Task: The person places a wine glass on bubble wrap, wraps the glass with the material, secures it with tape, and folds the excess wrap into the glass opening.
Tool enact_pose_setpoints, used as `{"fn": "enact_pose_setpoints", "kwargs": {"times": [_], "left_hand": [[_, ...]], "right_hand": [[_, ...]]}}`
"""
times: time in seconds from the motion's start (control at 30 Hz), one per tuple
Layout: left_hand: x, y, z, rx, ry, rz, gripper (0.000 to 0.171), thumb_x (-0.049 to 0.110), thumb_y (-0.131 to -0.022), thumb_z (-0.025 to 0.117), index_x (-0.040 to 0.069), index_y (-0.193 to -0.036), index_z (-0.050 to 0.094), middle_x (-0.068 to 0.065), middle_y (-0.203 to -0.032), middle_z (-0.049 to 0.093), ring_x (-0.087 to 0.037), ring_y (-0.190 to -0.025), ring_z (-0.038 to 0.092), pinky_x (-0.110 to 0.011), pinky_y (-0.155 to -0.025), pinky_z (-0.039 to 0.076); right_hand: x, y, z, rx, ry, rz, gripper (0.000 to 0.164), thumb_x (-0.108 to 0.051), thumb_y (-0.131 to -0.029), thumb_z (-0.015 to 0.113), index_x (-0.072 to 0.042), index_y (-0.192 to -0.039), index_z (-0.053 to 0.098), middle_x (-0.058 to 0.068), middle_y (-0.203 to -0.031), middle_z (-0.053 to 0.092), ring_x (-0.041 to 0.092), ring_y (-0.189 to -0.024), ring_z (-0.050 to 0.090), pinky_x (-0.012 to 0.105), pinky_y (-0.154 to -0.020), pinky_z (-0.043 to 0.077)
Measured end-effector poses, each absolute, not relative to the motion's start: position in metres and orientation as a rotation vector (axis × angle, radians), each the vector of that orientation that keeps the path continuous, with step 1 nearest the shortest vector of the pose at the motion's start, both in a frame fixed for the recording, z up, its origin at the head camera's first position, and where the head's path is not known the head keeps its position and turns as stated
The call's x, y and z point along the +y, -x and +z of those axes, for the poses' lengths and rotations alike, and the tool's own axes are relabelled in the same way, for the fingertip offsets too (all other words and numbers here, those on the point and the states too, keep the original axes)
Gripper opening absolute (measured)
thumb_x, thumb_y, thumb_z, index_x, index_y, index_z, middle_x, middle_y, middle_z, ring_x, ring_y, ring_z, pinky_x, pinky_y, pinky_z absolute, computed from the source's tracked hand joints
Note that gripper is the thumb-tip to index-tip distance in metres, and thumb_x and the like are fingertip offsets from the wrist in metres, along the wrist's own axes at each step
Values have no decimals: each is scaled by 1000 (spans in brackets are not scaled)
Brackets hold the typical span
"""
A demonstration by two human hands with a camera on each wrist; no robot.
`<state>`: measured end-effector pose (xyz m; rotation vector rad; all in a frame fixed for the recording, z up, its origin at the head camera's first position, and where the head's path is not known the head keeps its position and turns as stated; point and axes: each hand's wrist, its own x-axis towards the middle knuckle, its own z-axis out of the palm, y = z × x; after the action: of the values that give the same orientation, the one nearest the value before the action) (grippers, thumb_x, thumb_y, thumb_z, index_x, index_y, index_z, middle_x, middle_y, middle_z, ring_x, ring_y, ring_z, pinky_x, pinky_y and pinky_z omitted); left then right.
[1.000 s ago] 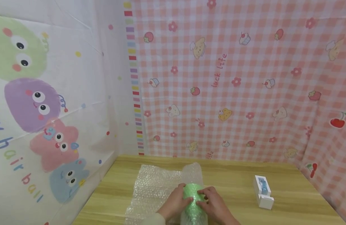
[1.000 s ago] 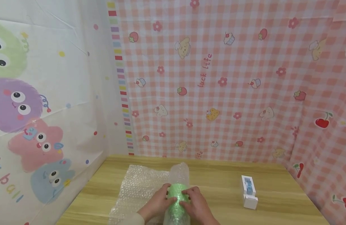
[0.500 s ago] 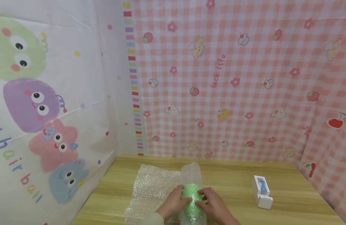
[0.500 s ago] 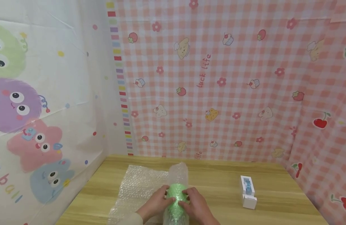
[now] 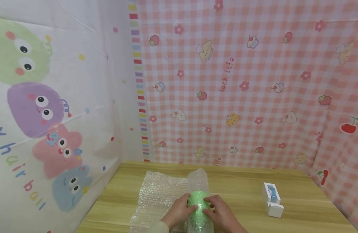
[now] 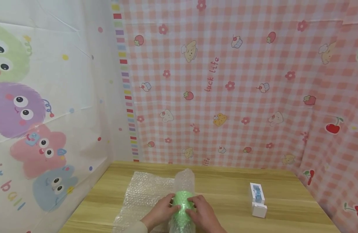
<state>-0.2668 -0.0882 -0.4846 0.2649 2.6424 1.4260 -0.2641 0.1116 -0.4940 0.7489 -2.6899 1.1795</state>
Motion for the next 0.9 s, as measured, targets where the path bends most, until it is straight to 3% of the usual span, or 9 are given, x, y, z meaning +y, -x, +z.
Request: {"fn": "enact_pose_setpoints", "kwargs": {"times": [0.3, 0.5, 0.6, 0.9], "left_hand": [[-86, 268, -485, 2646, -241, 1397, 50, 23, -95, 65, -6, -133, 51, -24, -123, 61, -44, -114, 58, -63, -96, 44], [-83, 266, -482, 2751, -309, 1379, 49, 33, -94, 67, -6, -122, 57, -17, -109, 66, -35, -100, 63, -54, -84, 53], [-82, 265, -482, 2800, -332, 1383, 48, 29, -91, 72, -7, -118, 56, -17, -102, 66, -33, -93, 63, -50, -78, 53], [-86, 268, -484, 2685, -213, 1461, 50, 28, -92, 71, -8, -123, 53, -22, -108, 65, -40, -100, 62, -59, -85, 51]], "right_hand": [[113, 264, -495, -2672, -770, 1210, 31, -13, -90, 72, 0, -117, 64, 10, -110, 61, 32, -92, 62, 30, -69, 54], [114, 265, -496, -2640, -730, 1274, 33, -10, -88, 74, 1, -116, 63, 12, -108, 61, 31, -90, 62, 30, -69, 54], [114, 266, -496, -2665, -689, 1314, 33, -11, -88, 74, 1, -116, 62, 13, -110, 62, 31, -91, 62, 31, -70, 54], [113, 265, -497, -2643, -766, 1268, 28, -5, -89, 69, 3, -115, 66, 11, -111, 61, 33, -94, 62, 31, -73, 55]]}}
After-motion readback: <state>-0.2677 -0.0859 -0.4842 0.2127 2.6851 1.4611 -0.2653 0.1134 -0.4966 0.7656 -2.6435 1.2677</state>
